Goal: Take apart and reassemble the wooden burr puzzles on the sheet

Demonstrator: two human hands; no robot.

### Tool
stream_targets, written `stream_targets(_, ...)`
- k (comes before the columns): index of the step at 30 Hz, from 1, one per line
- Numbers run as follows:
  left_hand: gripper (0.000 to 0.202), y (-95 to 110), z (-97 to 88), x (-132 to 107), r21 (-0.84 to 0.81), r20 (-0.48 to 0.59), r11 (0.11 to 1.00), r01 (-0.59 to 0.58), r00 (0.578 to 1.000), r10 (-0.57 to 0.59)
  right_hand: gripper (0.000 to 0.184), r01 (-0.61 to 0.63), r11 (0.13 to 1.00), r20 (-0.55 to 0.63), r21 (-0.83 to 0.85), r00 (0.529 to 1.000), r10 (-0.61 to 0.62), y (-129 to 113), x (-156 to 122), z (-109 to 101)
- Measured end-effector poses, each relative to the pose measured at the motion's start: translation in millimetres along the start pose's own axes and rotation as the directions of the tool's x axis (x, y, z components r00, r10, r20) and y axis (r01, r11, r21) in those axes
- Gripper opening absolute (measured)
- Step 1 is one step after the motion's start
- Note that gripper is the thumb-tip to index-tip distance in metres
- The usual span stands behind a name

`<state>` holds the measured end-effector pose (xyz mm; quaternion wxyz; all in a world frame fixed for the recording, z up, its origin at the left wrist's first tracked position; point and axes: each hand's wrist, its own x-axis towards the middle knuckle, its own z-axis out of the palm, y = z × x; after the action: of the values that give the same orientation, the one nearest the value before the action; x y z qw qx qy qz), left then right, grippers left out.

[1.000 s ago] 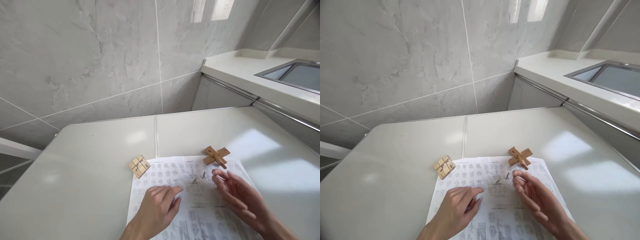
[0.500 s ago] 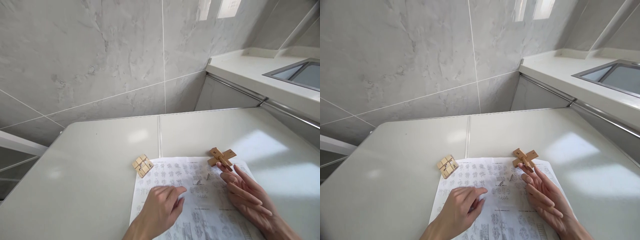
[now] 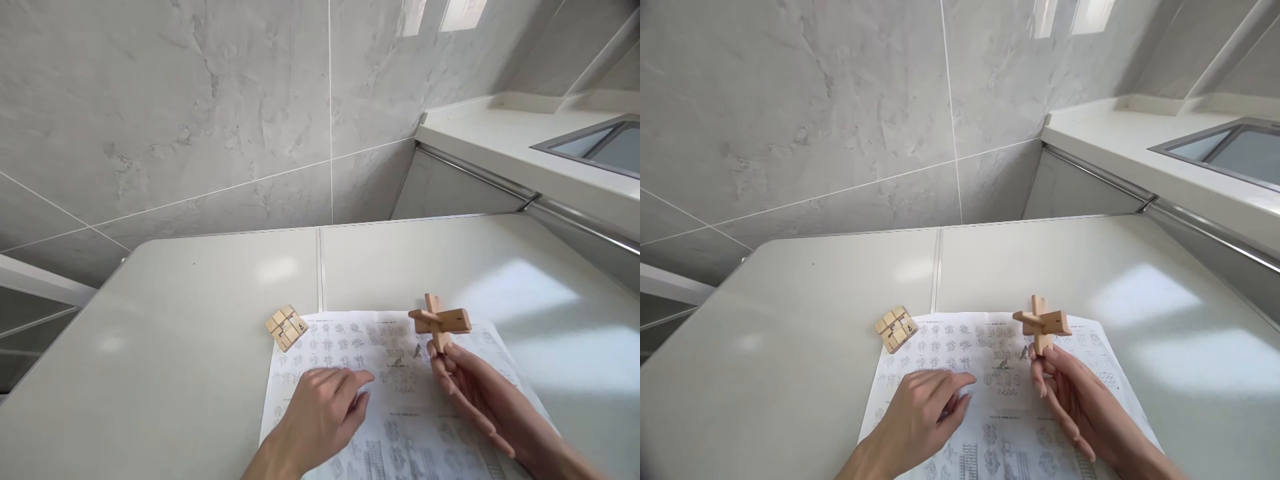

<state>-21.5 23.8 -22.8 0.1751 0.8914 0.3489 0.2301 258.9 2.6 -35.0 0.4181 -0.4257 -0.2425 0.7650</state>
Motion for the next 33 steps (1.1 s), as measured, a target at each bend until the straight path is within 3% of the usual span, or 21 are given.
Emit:
stream_targets(3,0.018,0.3,-0.8,0.5,-0.004,-0.003,1.0,-0.003,1.0,0.003,0.044,-0.053,0.996,0.13,0.071,0.991,0.044,9.3,-2.9,6.6)
stream_targets(7,0.017,1.8,-1.9,1.9,-0.03,-0.012,0.999,0.012,1.0,-0.012,0.048,-0.08,0.997,0.273,0.005,0.959,0.076,16.1,-7.1,9.1)
stream_targets(13,0.019,5.2,-7.1,2.6,-0.163,-0.024,0.983,0.084,0.996,-0.089,0.047,-0.069,0.976,0.317,-0.206,0.939,0.134,8.5,-16.2,12.0)
stream_targets(15,0.038,6.2,-11.3,1.9,-0.298,-0.021,0.946,0.124,0.99,-0.137,0.049,-0.054,0.956,0.297,-0.288,0.944,0.143,3.7,-19.5,15.8)
stream_targets(17,0.072,7.6,-15.4,1.0,-0.417,0.013,0.894,0.161,0.985,-0.172,0.053,-0.027,0.934,0.305,-0.356,0.941,0.144,-1.3,-22.3,20.9)
stream_targets(20,0.116,11.1,-18.5,0.5,-0.475,0.136,0.848,0.235,0.972,-0.194,0.056,0.04,0.889,0.354,-0.456,0.925,0.14,-7.4,-25.7,27.5)
stream_targets(22,0.128,14.5,-17.8,1.2,-0.478,0.224,0.838,0.262,0.959,-0.173,0.055,0.086,0.834,0.342,-0.544,0.931,0.127,-8.3,-28.6,27.5)
stream_targets(25,0.124,20.0,-14.3,2.8,-0.487,0.282,0.843,0.229,0.955,-0.096,0.051,0.1,0.743,0.26,-0.661,0.96,0.102,-2.2,-34.0,19.8)
stream_targets(30,0.114,25.0,-9.9,1.6,-0.459,0.236,0.876,0.148,0.971,-0.041,0.054,-0.026,0.703,0.108,-0.711,0.984,0.145,15.0,-40.6,8.8)
stream_targets(33,0.113,24.4,-8.6,0.1,-0.441,0.19,0.888,0.131,0.981,-0.051,0.058,-0.036,0.697,0.03,-0.716,0.996,0.083,17.3,-41.4,14.6)
